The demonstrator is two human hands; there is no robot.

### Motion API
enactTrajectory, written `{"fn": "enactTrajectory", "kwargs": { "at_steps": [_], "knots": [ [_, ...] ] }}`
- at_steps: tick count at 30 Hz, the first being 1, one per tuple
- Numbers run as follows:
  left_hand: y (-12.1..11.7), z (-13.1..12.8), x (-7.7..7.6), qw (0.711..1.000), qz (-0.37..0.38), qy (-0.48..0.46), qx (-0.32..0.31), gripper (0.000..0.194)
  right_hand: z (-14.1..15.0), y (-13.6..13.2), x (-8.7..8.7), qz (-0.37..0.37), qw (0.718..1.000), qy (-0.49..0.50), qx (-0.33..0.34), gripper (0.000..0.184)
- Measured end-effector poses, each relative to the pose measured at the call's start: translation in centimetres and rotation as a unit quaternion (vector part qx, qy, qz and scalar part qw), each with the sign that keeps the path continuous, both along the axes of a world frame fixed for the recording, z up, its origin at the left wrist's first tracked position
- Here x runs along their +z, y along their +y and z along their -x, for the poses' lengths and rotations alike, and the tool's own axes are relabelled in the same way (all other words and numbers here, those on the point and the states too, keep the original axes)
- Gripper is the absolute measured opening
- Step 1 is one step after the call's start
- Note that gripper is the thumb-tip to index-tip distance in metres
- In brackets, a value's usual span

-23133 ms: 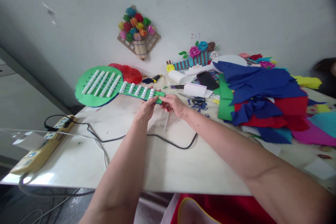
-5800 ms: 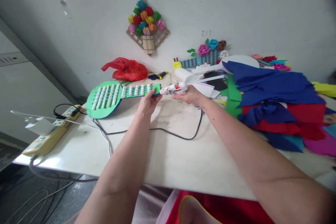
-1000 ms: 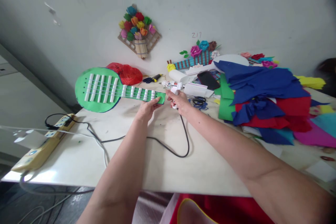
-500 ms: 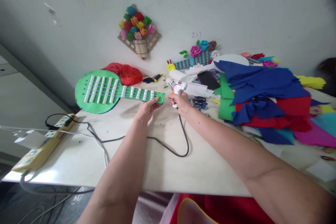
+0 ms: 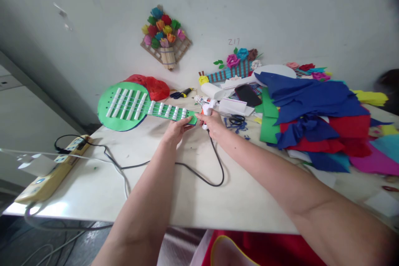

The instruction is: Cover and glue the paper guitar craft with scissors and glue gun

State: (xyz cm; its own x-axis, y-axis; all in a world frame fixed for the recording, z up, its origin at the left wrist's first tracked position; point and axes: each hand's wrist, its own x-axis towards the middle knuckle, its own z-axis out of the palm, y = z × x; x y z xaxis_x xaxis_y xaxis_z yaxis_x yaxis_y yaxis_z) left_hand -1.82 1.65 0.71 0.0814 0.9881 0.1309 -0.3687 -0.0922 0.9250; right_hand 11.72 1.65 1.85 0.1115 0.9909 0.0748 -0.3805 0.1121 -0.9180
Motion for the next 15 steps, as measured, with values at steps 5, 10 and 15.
{"fn": "enactTrajectory", "kwargs": {
  "at_steps": [5, 10, 15],
  "knots": [
    [0.05, 0.08, -0.13, 1.000, -0.005, 0.010, -0.009, 0.028, 0.23, -0.38, 0.29, -0.002, 1.000, 0.010, 0.009, 0.036],
    [-0.11, -0.15, -0.05, 1.000, -0.004, 0.021, -0.010, 0.028, 0.23, -0.36, 0.17, 0.009, 1.000, 0.007, 0.001, 0.037],
    [0.09, -0.02, 0.20, 1.000, 0.004, 0.021, -0.010, 0.036, -0.02, 0.01, -0.12, 0.026, 0.999, 0.008, -0.032, 0.037]
  ]
}}
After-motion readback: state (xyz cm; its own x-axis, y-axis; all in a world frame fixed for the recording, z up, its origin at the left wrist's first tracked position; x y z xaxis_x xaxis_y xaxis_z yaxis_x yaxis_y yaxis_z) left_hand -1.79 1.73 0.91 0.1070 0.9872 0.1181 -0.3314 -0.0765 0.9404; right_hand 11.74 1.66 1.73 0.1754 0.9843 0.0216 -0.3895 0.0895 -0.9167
